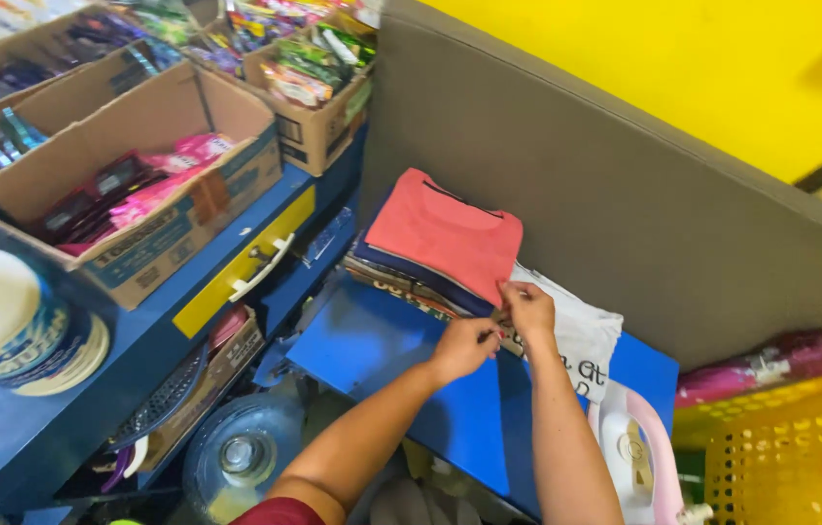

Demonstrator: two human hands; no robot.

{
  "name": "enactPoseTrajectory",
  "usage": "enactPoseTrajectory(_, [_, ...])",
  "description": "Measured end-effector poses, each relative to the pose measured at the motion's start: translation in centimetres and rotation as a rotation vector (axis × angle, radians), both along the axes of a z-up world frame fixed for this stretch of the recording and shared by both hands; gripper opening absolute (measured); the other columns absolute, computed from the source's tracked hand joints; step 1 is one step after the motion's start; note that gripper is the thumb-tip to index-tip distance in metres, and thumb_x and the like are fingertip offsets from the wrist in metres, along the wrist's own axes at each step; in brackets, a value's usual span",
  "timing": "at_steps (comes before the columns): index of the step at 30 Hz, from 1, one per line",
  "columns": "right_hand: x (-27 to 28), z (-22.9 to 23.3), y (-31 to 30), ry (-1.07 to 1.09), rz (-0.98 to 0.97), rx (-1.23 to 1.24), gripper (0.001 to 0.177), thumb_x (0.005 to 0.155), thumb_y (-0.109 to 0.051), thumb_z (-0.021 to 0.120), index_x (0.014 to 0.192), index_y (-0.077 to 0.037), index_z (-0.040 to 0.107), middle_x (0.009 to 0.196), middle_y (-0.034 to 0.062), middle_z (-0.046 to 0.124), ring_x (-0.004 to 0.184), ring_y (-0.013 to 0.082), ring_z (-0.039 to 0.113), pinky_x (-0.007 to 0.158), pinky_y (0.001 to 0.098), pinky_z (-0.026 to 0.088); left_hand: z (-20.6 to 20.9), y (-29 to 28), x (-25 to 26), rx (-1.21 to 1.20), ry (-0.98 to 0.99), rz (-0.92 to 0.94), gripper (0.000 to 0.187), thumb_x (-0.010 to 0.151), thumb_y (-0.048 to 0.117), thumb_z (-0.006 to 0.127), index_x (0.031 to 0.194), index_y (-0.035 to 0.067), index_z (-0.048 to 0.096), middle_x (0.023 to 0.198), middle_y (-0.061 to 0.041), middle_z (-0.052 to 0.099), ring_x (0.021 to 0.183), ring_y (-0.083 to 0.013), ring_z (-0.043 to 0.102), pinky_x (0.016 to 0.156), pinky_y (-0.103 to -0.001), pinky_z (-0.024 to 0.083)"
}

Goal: The person irons a red t-shirt on a blue table, folding it after ironing. They then iron a white t-shirt with a graphic print, folding it as well. The person repeats the ironing and folding process for the red t-shirt again.

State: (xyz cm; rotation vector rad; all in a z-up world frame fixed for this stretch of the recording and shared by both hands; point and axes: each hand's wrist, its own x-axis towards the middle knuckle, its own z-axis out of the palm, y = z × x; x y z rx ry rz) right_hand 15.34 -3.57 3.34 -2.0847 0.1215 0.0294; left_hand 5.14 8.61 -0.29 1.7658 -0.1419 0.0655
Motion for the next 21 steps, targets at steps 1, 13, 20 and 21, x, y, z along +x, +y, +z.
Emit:
enactPoseTrajectory(1, [0.4, -0.4, 0.2, 0.006, -0.002, 0.057, 0.029, 0.085, -0.029, 0.077, 0.105, -0.008, 0.077, 0.073, 0.0160, 0.073, 0.062, 0.0266, 0.073, 0.052, 0.0404, 0.062, 1.8, 0.6, -0.6, -0.071, -0.059, 0.095, 0.013, 0.092, 0.014, 0.065, 0.100, 0.011, 0.075, 0.078, -0.007, 0.076, 0.072, -0.0158, 0.075, 0.069, -0.028, 0.059])
enactPoseTrajectory(13, [1.4, -0.1, 1.2, 0.036, -0.103, 0.349, 0.019, 0.083, -0.010, 0.077, 0.098, 0.000, 0.069, 0.072, 0.0177, 0.064, 0.059, 0.0276, 0.070, 0.054, 0.0430, 0.064, 7.5, 5.3, 2.5, -0.350, -0.008, 0.344, 0.062, 0.086, 0.012, 0.071, 0.146, 0.014, 0.055, 0.145, -0.023, 0.046, 0.130, -0.0393, 0.056, 0.108, -0.041, 0.053])
enactPoseTrajectory(20, [-2.2, 6.5, 5.1, 0.109, -0.215, 1.001, 0.015, 0.092, -0.008, 0.073, 0.102, 0.000, 0.067, 0.097, 0.0172, 0.066, 0.088, 0.0327, 0.068, 0.087, 0.0521, 0.063, 5.9, 5.7, 4.2, 0.050, -0.072, 0.314, 0.060, 0.085, 0.018, 0.074, 0.143, 0.026, 0.059, 0.125, -0.012, 0.061, 0.125, -0.0321, 0.062, 0.109, -0.041, 0.053])
enactPoseTrajectory(21, [-1.8, 6.8, 5.3, 0.108, -0.217, 1.006, 0.015, 0.092, -0.008, 0.073, 0.102, 0.000, 0.067, 0.097, 0.0172, 0.066, 0.088, 0.0327, 0.068, 0.087, 0.0521, 0.063, 5.3, 5.7, 4.8, 0.054, -0.072, 0.311, 0.060, 0.085, 0.018, 0.074, 0.143, 0.026, 0.059, 0.125, -0.012, 0.061, 0.125, -0.0321, 0.062, 0.109, -0.041, 0.053])
